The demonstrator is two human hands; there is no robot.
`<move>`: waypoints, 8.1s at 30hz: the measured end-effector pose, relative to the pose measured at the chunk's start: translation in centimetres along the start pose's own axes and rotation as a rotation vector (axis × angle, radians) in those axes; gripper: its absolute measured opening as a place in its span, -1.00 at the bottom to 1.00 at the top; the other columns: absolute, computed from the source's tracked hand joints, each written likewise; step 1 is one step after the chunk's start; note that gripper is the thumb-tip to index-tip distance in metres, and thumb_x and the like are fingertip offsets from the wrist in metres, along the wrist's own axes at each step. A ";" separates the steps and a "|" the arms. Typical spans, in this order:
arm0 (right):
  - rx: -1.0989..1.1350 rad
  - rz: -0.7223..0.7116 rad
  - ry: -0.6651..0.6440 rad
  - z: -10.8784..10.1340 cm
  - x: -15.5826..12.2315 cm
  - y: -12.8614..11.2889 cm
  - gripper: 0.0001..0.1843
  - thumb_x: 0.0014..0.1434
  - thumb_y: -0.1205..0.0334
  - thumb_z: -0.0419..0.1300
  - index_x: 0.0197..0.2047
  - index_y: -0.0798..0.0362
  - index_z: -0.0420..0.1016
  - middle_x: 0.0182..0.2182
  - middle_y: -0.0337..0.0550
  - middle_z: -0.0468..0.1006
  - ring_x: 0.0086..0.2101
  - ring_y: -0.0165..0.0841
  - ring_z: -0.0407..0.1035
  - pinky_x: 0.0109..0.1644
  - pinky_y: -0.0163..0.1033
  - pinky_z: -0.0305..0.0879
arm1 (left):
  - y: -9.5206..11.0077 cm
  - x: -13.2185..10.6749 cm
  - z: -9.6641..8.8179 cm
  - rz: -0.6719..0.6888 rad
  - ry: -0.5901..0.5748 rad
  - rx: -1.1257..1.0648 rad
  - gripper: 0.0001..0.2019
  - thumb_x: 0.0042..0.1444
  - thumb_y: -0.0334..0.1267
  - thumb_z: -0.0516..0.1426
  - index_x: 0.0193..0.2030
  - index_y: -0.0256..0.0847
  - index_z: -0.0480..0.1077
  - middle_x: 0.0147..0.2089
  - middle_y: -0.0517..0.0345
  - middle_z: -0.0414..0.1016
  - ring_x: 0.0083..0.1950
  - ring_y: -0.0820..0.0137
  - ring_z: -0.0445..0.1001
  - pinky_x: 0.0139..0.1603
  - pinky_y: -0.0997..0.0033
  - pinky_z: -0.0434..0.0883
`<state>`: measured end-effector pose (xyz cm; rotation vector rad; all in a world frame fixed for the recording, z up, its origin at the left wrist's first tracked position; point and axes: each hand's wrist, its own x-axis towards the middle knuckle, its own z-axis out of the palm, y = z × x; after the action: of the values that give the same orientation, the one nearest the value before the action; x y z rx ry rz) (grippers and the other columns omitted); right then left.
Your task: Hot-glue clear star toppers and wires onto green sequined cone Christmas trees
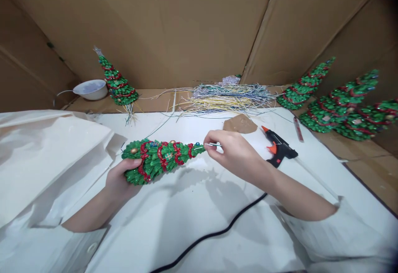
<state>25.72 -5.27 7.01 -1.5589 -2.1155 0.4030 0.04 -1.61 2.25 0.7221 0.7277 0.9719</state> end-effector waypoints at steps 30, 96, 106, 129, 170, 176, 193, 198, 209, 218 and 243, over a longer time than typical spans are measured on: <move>-0.438 -0.268 0.017 2.3 0.0 0.8 -0.81 0.09 0.55 -0.02 -0.37 0.13 0.33 -0.42 -0.20 0.34 -0.60 -0.49 -0.01 -0.52 -0.30 -0.19 | -0.3 0.0 0.3 -0.053 0.080 0.063 -0.50 -0.24 -0.35 0.18 -0.03 -0.28 0.41 -0.32 -0.02 0.60 -0.29 0.06 0.56 -0.43 0.19 0.53; -0.105 0.072 -0.102 3.9 1.8 4.7 -0.79 0.19 0.35 0.02 -0.25 0.03 0.48 -0.24 -0.12 0.57 -0.20 -0.31 0.42 -0.22 -0.33 0.13 | -1.1 0.8 3.9 -0.143 0.235 0.310 -0.64 -0.15 -0.30 0.22 -0.14 -0.25 0.36 -0.37 0.14 0.55 -0.41 0.34 0.52 -0.42 0.45 0.49; -0.138 0.120 -0.049 4.2 1.6 4.3 -0.84 0.21 0.26 0.05 -0.27 0.06 0.45 -0.27 -0.12 0.57 -0.27 -0.30 0.42 -0.30 -0.31 0.07 | -1.0 1.1 3.3 -0.177 0.151 0.332 -0.51 -0.10 -0.28 0.21 0.04 -0.21 0.32 -0.33 0.14 0.58 -0.35 0.30 0.54 -0.40 0.46 0.50; -0.206 0.257 -0.053 4.2 1.6 4.1 -0.80 0.16 0.08 0.13 -0.28 0.04 0.39 -0.34 -0.12 0.57 -0.35 -0.27 0.41 -0.41 -0.31 -0.02 | -0.8 1.3 3.0 -0.211 0.091 0.385 -0.58 -0.10 -0.23 0.20 -0.05 -0.31 0.39 -0.23 -0.02 0.59 -0.26 0.24 0.54 -0.35 0.44 0.49; -0.250 0.139 -0.128 3.4 1.5 3.8 -0.87 0.18 0.24 0.07 -0.31 0.07 0.42 -0.35 -0.10 0.53 -0.28 -0.29 0.33 -0.35 -0.29 0.02 | -0.5 1.2 3.6 -0.203 0.101 0.366 -0.77 -0.17 -0.27 0.22 -0.31 -0.24 0.38 -0.39 0.08 0.55 -0.43 0.33 0.49 -0.46 0.46 0.45; -0.275 0.020 -0.136 3.7 1.6 3.9 -0.88 0.18 0.30 0.08 -0.34 0.10 0.43 -0.37 -0.08 0.52 -0.25 -0.29 0.33 -0.28 -0.28 0.07 | -0.6 1.2 3.4 -0.201 0.094 0.428 -0.68 -0.15 -0.25 0.21 -0.19 -0.26 0.40 -0.36 0.02 0.56 -0.35 0.23 0.52 -0.46 0.40 0.45; -0.037 0.130 -0.139 3.7 1.5 4.3 -0.82 0.20 0.21 0.06 -0.42 0.05 0.24 -0.43 -0.18 0.50 -0.42 -0.40 0.34 -0.39 -0.36 0.03 | -0.5 1.2 3.1 -0.200 0.076 0.415 -0.69 -0.16 -0.25 0.22 -0.19 -0.25 0.46 -0.37 0.04 0.56 -0.40 0.27 0.51 -0.45 0.41 0.47; -0.075 0.087 -0.192 3.2 1.7 4.8 -0.89 0.12 0.43 0.00 -0.36 0.09 0.31 -0.37 -0.11 0.51 -0.38 -0.39 0.36 -0.35 -0.36 0.06 | -0.5 1.3 3.0 -0.205 0.103 0.422 -0.71 -0.18 -0.24 0.23 -0.26 -0.26 0.44 -0.36 0.01 0.55 -0.37 0.25 0.51 -0.46 0.42 0.46; -0.189 0.098 -0.188 3.7 1.3 3.7 -0.86 0.18 0.31 0.01 -0.36 0.08 0.36 -0.39 -0.11 0.53 -0.36 -0.34 0.39 -0.36 -0.33 0.02 | -0.6 1.5 2.4 -0.237 0.078 0.442 -0.74 -0.13 -0.23 0.19 -0.26 -0.27 0.43 -0.34 0.04 0.56 -0.35 0.32 0.51 -0.40 0.47 0.47; -0.180 0.089 -0.282 2.3 1.4 4.8 -0.91 0.16 0.33 0.03 -0.37 0.10 0.31 -0.45 -0.12 0.47 -0.42 -0.39 0.31 -0.40 -0.35 0.01 | -0.6 1.4 2.7 -0.219 0.097 0.418 -0.74 -0.17 -0.26 0.22 -0.27 -0.25 0.42 -0.37 0.09 0.55 -0.38 0.32 0.50 -0.42 0.45 0.48; -0.198 0.124 -0.087 3.8 1.3 4.7 -0.90 0.17 0.28 0.08 -0.35 0.11 0.34 -0.35 -0.06 0.49 -0.35 -0.35 0.35 -0.33 -0.34 0.06 | -0.5 1.4 2.6 -0.217 0.097 0.487 -0.58 -0.13 -0.22 0.18 -0.06 -0.26 0.41 -0.26 0.02 0.59 -0.29 0.23 0.54 -0.36 0.40 0.50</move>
<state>27.18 -2.41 1.76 -1.8218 -2.1868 0.3165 2.87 -1.08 3.02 0.9974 1.1236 0.6364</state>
